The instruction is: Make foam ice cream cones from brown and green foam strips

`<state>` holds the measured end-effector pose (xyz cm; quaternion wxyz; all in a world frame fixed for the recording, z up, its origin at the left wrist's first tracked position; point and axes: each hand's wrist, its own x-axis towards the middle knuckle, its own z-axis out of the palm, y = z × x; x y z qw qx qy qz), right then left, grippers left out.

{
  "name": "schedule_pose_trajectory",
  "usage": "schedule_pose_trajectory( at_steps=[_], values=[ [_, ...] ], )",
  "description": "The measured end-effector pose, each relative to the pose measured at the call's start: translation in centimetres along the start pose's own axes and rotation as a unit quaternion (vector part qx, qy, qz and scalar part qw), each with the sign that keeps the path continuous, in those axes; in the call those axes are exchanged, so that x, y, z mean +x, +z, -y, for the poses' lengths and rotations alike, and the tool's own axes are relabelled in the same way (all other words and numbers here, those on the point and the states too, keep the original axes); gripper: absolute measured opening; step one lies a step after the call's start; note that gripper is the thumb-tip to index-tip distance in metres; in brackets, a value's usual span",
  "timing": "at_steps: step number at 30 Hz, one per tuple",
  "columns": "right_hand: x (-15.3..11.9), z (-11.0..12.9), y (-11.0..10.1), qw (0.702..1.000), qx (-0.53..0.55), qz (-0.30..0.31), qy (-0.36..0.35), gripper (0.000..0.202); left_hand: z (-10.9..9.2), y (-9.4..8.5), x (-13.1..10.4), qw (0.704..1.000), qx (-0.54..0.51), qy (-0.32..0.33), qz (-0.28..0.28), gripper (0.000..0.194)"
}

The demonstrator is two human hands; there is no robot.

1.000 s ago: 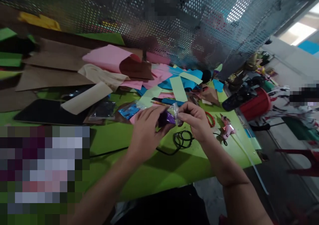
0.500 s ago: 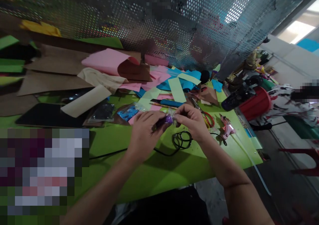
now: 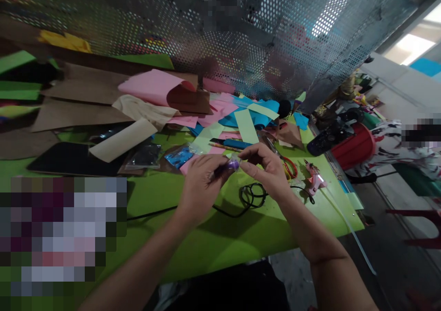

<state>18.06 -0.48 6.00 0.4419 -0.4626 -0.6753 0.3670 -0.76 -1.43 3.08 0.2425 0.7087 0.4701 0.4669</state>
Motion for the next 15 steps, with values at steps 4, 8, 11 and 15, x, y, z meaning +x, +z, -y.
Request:
schedule_pose_trajectory(
  at_steps=[4, 8, 11, 15],
  values=[
    [0.1, 0.5, 0.0, 0.997, -0.062, 0.003, -0.055, 0.025, 0.1, 0.0, 0.0, 1.000, -0.007, -0.003, 0.005, 0.007],
    [0.1, 1.1, 0.2, 0.987, -0.125, -0.012, -0.098, 0.019, 0.0, 0.0, 0.0, 1.000, -0.005, -0.003, 0.011, 0.009],
    [0.0, 1.4, 0.2, 0.983, -0.146, -0.018, -0.106, 0.020, 0.0, 0.0, 0.0, 1.000, 0.006, -0.017, 0.015, 0.013],
    [0.1, 1.5, 0.2, 0.980, -0.155, -0.027, -0.120, 0.021, 0.1, 0.1, 0.0, 0.999, 0.020, -0.020, 0.018, 0.023]
  ],
)
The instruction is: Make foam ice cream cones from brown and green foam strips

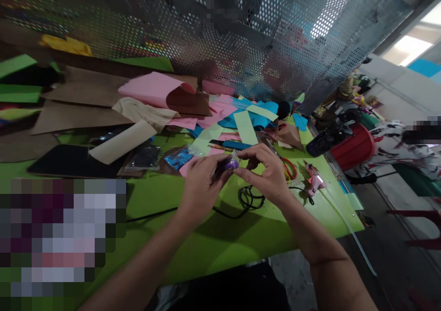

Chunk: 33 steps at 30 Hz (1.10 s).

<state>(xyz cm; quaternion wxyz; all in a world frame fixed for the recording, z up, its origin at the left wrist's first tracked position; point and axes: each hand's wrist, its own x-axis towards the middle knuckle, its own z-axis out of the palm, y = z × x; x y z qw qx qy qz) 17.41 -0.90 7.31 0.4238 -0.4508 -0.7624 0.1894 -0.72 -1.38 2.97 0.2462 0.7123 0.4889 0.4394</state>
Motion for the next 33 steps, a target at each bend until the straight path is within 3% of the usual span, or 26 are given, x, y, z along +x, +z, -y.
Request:
schedule_pose_trajectory(
  at_steps=[10, 21, 33],
  values=[
    [0.09, 0.30, 0.44, 0.999, -0.028, -0.010, -0.041, 0.015, 0.48, 0.21, -0.16, 0.997, 0.048, 0.057, -0.008, 0.016],
    [0.01, 0.47, 0.83, 1.000, -0.018, 0.005, -0.019, 0.009, 0.73, 0.43, -0.28, 0.990, 0.084, 0.107, -0.038, 0.015],
    [0.06, 0.08, 1.01, 1.000, -0.002, 0.015, 0.002, 0.010, 0.55, 0.43, -0.20, 0.993, 0.092, 0.068, -0.018, 0.012]
  ],
)
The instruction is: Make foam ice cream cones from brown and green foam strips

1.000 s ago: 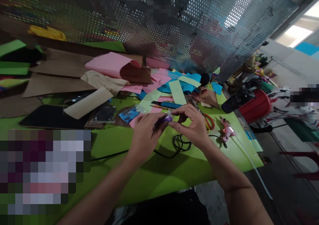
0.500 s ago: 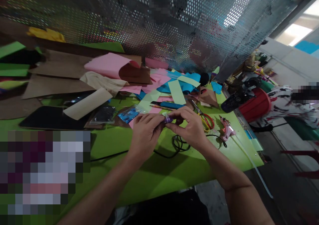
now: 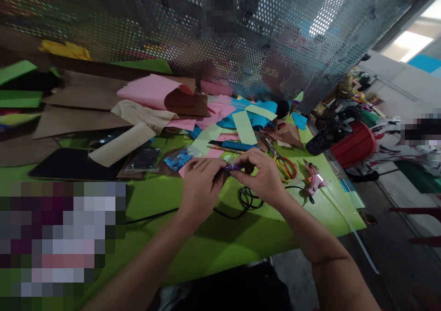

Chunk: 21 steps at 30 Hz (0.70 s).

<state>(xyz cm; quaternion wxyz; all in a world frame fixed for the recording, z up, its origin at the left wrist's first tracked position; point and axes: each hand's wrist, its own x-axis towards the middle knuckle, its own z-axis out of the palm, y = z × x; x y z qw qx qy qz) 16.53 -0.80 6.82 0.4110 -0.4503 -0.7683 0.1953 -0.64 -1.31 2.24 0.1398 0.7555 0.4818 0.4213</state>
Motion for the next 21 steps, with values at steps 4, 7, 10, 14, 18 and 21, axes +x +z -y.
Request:
schedule_pose_trajectory(
  at_steps=[4, 7, 10, 14, 18, 21],
  values=[
    [0.05, -0.19, -0.01, 1.000, 0.008, -0.007, -0.003, 0.012, -0.08, -0.18, 0.04, 1.000, -0.010, -0.012, 0.016, 0.010],
    [0.05, -0.26, -0.18, 1.000, 0.006, -0.011, -0.004, 0.011, -0.10, -0.28, 0.14, 0.999, -0.018, -0.027, 0.024, 0.010],
    [0.03, -0.32, -0.47, 1.000, 0.005, -0.011, 0.004, 0.014, -0.08, -0.31, 0.24, 0.998, -0.025, -0.044, 0.032, 0.011],
    [-0.01, -0.39, -0.78, 1.000, 0.007, -0.008, 0.013, 0.015, -0.15, -0.33, 0.32, 0.997, -0.033, -0.056, 0.048, 0.012],
    [-0.03, -0.35, -0.85, 1.000, 0.007, -0.005, 0.016, 0.009, -0.43, -0.53, 0.32, 0.996, -0.049, -0.056, 0.058, 0.015],
    [0.00, -0.27, -0.85, 1.000, 0.011, -0.007, 0.022, 0.006, -0.62, -0.74, 0.29, 0.994, -0.066, -0.056, 0.064, 0.018]
  ],
)
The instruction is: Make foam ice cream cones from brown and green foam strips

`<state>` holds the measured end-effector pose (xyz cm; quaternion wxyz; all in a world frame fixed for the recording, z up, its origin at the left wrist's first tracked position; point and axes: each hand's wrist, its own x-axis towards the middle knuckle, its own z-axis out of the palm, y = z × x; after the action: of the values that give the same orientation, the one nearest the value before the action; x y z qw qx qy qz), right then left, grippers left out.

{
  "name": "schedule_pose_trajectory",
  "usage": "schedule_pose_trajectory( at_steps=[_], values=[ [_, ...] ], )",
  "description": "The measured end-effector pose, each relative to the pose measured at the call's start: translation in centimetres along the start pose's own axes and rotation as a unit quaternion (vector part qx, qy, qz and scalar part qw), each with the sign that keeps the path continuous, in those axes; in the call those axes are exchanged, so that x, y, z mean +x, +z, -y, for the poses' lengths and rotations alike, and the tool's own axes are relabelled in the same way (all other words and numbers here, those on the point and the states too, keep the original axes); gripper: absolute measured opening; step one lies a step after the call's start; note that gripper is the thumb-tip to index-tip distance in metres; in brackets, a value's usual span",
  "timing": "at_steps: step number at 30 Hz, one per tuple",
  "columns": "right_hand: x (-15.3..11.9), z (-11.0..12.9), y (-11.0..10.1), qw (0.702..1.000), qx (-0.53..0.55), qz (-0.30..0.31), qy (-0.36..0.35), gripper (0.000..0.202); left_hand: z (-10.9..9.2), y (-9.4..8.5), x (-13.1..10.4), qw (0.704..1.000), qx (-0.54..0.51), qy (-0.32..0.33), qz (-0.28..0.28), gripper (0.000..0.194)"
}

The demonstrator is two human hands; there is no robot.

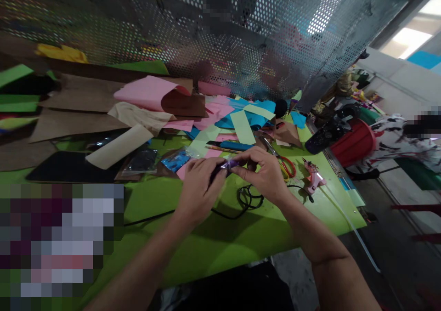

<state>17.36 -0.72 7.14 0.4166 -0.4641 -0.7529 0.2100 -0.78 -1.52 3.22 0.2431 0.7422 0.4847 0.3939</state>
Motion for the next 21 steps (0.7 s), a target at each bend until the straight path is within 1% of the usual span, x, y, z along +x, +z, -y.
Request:
schedule_pose_trajectory(
  at_steps=[4, 8, 11, 16, 21],
  values=[
    [0.0, 0.1, 0.2, 1.000, 0.006, -0.003, 0.012, 0.009, 0.0, -0.1, 0.0, 1.000, -0.024, -0.001, -0.006, 0.022],
    [-0.1, 0.3, 0.7, 1.000, 0.019, -0.002, 0.024, 0.017, 0.2, -0.1, 0.1, 0.998, -0.054, -0.023, -0.004, 0.023],
    [-0.2, 0.3, 0.8, 1.000, 0.023, 0.004, 0.020, 0.014, 0.3, 0.1, 0.2, 0.997, -0.076, -0.032, -0.007, 0.019],
    [-0.2, 0.2, 0.9, 1.000, 0.019, 0.007, 0.007, 0.009, 0.4, 0.2, 0.2, 0.996, -0.083, -0.033, -0.014, 0.012],
    [-0.4, 0.0, 1.1, 1.000, 0.012, 0.003, 0.025, 0.007, 0.3, 0.2, 0.2, 0.997, -0.077, -0.021, -0.016, 0.012]
  ],
)
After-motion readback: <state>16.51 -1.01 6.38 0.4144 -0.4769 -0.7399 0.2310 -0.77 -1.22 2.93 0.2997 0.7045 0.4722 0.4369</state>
